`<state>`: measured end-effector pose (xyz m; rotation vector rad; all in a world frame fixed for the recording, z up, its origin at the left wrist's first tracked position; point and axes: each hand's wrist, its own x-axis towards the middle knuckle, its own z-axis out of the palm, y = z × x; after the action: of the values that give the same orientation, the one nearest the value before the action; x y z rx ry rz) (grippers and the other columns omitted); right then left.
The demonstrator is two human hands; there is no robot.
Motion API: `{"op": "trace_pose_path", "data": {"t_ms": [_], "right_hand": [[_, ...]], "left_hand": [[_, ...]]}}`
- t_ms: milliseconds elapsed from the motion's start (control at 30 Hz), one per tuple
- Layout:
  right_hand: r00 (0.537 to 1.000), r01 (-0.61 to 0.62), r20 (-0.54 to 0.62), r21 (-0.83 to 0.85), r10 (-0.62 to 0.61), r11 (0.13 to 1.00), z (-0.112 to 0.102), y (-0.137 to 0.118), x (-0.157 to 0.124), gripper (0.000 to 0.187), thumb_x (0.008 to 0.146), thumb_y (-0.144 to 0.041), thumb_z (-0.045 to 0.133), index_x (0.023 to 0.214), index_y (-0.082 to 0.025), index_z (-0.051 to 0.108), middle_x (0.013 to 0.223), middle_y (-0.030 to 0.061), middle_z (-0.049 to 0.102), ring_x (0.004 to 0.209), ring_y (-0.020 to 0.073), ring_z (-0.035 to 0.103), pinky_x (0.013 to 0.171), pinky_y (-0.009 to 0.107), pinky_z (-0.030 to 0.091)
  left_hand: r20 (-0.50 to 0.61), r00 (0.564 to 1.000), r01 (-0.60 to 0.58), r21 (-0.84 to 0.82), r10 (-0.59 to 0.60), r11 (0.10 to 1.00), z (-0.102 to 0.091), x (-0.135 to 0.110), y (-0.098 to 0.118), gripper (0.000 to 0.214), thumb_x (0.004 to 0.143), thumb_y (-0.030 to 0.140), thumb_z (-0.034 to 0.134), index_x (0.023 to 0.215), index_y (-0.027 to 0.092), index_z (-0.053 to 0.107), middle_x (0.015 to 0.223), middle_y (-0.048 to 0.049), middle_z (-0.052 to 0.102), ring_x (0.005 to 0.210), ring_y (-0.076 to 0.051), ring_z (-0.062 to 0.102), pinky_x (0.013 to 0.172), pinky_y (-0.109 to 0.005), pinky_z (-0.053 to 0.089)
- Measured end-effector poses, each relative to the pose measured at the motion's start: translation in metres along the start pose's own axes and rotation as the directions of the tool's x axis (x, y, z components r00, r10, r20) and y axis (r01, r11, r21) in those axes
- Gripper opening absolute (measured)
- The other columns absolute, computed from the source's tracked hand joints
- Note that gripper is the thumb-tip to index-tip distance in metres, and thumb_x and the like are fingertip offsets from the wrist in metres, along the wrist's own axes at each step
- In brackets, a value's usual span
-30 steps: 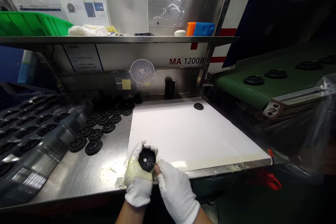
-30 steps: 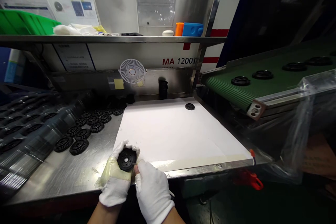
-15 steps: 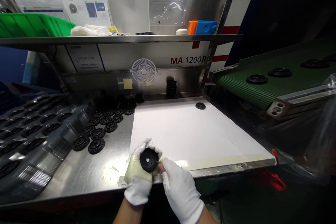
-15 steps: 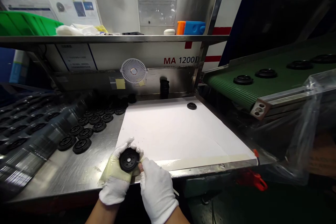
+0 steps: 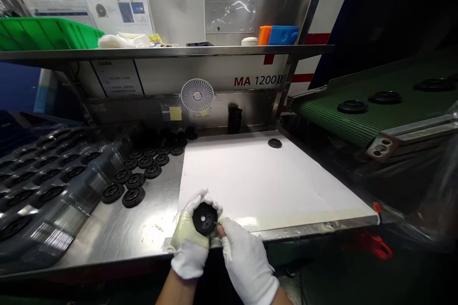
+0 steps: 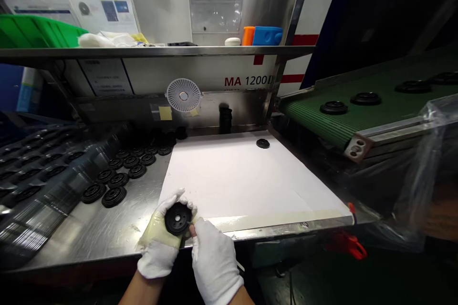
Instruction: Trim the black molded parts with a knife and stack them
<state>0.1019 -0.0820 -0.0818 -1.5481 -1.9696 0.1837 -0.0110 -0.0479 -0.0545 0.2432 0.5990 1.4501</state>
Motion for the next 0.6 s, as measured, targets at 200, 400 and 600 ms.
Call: {"op": "trace_pose_path", "data": {"t_ms": [200, 400, 600], "right_hand": [[1.0, 0.016, -0.026, 0.004, -0.016, 1.0, 0.006, -0.011, -0.004, 0.022, 0.087, -0.026, 0.037, 0.07, -0.023, 0.051, 0.056, -0.0016, 0.059, 0.048, 0.0164, 0.054, 0.047, 0.029, 0.022], [1.0, 0.004, -0.016, 0.021, -0.004, 1.0, -0.004, -0.004, 0.002, 0.02, 0.087, -0.022, 0.036, 0.08, -0.023, 0.055, 0.065, -0.0001, 0.063, 0.054, 0.0168, 0.057, 0.05, 0.028, 0.027], [0.998, 0.033, -0.054, 0.009, -0.032, 0.999, 0.006, -0.015, -0.005, 0.022, 0.087, -0.026, 0.037, 0.069, -0.023, 0.049, 0.055, -0.002, 0.058, 0.046, 0.0155, 0.053, 0.046, 0.029, 0.022]], "left_hand": [[-0.069, 0.976, -0.207, 0.027, 0.209, 0.978, 0.005, -0.001, -0.006, 0.034, 0.071, 0.012, 0.058, 0.104, 0.019, 0.061, 0.084, -0.005, 0.065, 0.085, -0.018, 0.062, 0.086, -0.036, 0.047], [0.042, 0.998, 0.035, 0.005, -0.035, 0.999, 0.003, 0.0, -0.001, 0.029, 0.075, 0.02, 0.053, 0.104, 0.015, 0.06, 0.079, -0.007, 0.062, 0.078, -0.02, 0.061, 0.078, -0.039, 0.05], [-0.033, 0.989, -0.147, -0.077, 0.145, 0.986, 0.001, 0.007, -0.006, 0.012, 0.074, 0.014, 0.058, 0.085, 0.017, 0.063, 0.071, -0.0009, 0.059, 0.071, -0.012, 0.059, 0.08, -0.031, 0.05]]}}
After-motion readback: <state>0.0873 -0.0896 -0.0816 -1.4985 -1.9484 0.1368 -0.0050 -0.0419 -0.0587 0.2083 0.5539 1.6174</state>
